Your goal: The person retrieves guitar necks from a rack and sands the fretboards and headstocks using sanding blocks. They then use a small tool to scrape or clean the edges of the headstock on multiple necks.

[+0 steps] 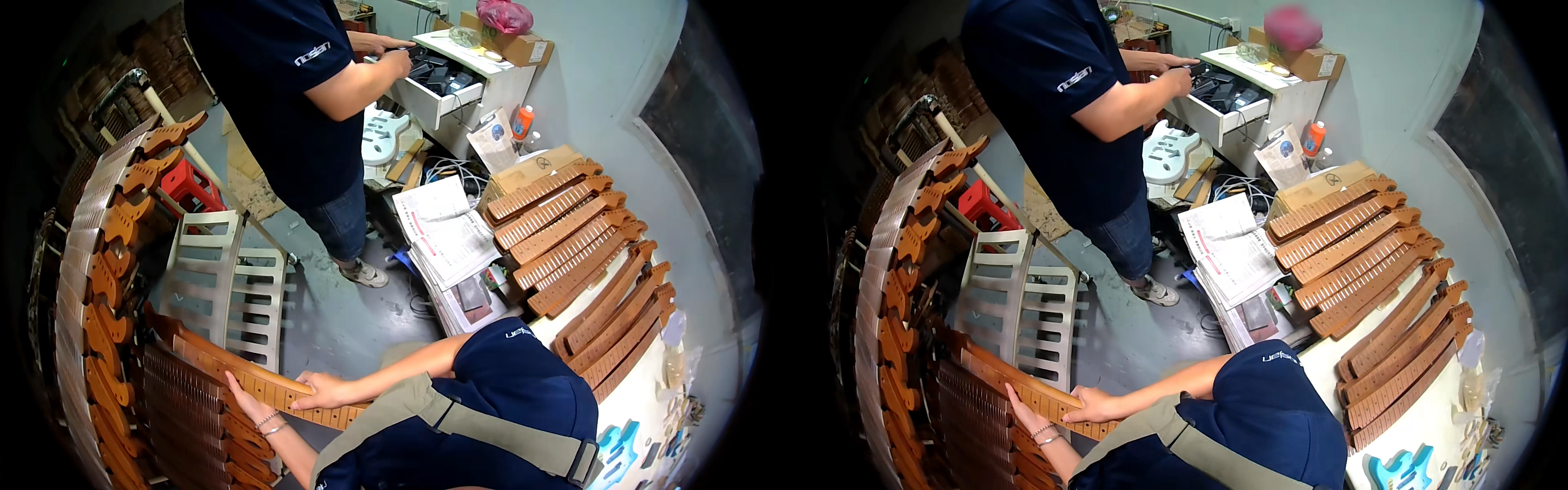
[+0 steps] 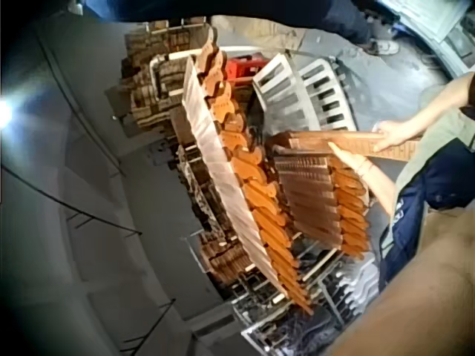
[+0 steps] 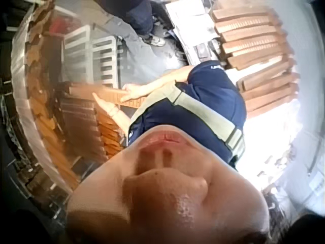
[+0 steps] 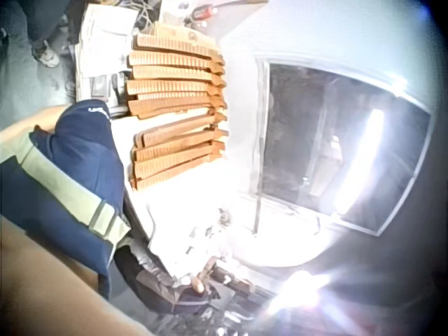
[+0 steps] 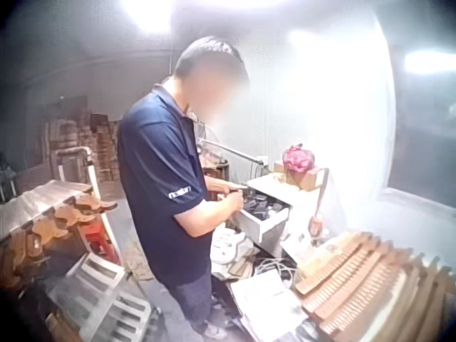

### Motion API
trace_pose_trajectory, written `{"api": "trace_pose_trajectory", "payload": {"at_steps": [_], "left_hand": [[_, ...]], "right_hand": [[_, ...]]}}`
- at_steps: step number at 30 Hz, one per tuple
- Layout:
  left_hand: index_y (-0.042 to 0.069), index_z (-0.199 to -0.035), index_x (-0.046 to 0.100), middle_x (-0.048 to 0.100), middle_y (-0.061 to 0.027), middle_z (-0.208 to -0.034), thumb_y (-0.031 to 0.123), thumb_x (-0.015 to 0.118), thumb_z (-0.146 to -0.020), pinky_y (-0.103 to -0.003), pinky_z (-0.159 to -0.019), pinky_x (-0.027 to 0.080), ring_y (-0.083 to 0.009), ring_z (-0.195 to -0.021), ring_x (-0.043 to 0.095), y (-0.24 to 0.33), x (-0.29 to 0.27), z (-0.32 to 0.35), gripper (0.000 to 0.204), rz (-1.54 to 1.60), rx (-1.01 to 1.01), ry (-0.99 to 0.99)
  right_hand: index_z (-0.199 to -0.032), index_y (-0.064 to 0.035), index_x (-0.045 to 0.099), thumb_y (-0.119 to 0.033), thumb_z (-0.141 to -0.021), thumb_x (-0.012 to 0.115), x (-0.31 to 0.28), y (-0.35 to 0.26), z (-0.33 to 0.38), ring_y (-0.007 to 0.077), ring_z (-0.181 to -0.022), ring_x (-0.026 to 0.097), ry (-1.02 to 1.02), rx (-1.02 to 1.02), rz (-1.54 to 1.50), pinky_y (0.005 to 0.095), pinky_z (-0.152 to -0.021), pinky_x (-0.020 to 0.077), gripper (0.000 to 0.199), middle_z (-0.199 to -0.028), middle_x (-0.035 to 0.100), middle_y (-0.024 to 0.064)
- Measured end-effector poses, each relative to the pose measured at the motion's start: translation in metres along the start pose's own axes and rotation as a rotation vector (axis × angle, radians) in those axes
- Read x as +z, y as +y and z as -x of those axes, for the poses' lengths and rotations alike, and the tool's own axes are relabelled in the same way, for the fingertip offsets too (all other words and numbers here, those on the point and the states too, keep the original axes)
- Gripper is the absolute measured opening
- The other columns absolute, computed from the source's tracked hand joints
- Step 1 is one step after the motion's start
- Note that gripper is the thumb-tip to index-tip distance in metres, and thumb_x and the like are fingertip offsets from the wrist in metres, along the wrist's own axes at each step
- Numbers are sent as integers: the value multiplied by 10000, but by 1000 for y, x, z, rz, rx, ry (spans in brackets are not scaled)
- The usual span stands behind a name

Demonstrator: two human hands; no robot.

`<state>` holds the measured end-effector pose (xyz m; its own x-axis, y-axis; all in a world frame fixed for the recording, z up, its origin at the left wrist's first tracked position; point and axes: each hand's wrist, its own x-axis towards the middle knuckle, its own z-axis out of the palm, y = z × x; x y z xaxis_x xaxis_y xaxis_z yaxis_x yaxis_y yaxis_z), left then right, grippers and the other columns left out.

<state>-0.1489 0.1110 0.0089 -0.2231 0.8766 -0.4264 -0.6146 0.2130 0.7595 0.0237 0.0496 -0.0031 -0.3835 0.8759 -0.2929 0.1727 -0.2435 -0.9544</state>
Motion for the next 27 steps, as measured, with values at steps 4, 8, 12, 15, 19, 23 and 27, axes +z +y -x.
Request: {"api": "trace_pose_trajectory", "payload": {"at_steps": [4,8,12,15,19,23,27], "left_hand": [[27,-1239,428,496,-90,-1172,392,562,-853,-312,-813,459,-196,-993,534,-14,-4,0,547,-21,75,84],[27,-1230,432,507,-92,-1148,393,564,-853,-306,-792,465,-195,-967,541,-27,1,-8,541,-29,57,34],[25,-1222,434,515,-90,-1113,403,555,-857,-302,-762,469,-190,-935,543,-26,13,-7,540,-96,41,52],[23,-1220,432,517,-93,-1086,418,556,-853,-303,-745,469,-190,-904,546,-31,37,-1,553,-136,66,86],[13,-1215,432,522,-107,-1068,444,573,-834,-304,-741,471,-194,-870,555,-37,66,6,592,-210,128,183],[8,-1207,439,524,-102,-1068,444,575,-833,-305,-735,475,-190,-873,557,-41,65,0,591,-222,106,186],[6,-1200,444,529,-96,-1055,433,566,-842,-303,-732,477,-188,-877,558,-43,59,-4,570,-212,117,180]], "right_hand": [[-1066,43,517,-490,-695,693,-7,7,-9,277,-862,608,-14,-45,-4,337,-739,472,673,-924,616,199],[-1052,43,527,-483,-694,695,-23,11,-13,273,-868,603,-30,-34,-48,335,-740,470,658,-931,612,192],[-1044,42,534,-484,-689,696,-32,11,-17,269,-870,600,-40,-18,-98,333,-736,469,655,-928,609,187],[-1030,40,539,-491,-680,697,-48,10,-19,266,-842,604,-73,-13,-107,335,-717,471,655,-902,612,183],[-1012,37,541,-499,-679,694,-63,11,-19,262,-819,607,-79,-14,-131,335,-700,473,649,-880,614,175],[-1003,35,542,-498,-680,693,-81,3,-13,260,-812,607,-110,0,-151,332,-690,472,641,-869,614,169],[-1000,34,544,-491,-682,694,-80,11,-18,254,-820,605,-113,-30,-136,328,-690,470,632,-883,610,166]]}}
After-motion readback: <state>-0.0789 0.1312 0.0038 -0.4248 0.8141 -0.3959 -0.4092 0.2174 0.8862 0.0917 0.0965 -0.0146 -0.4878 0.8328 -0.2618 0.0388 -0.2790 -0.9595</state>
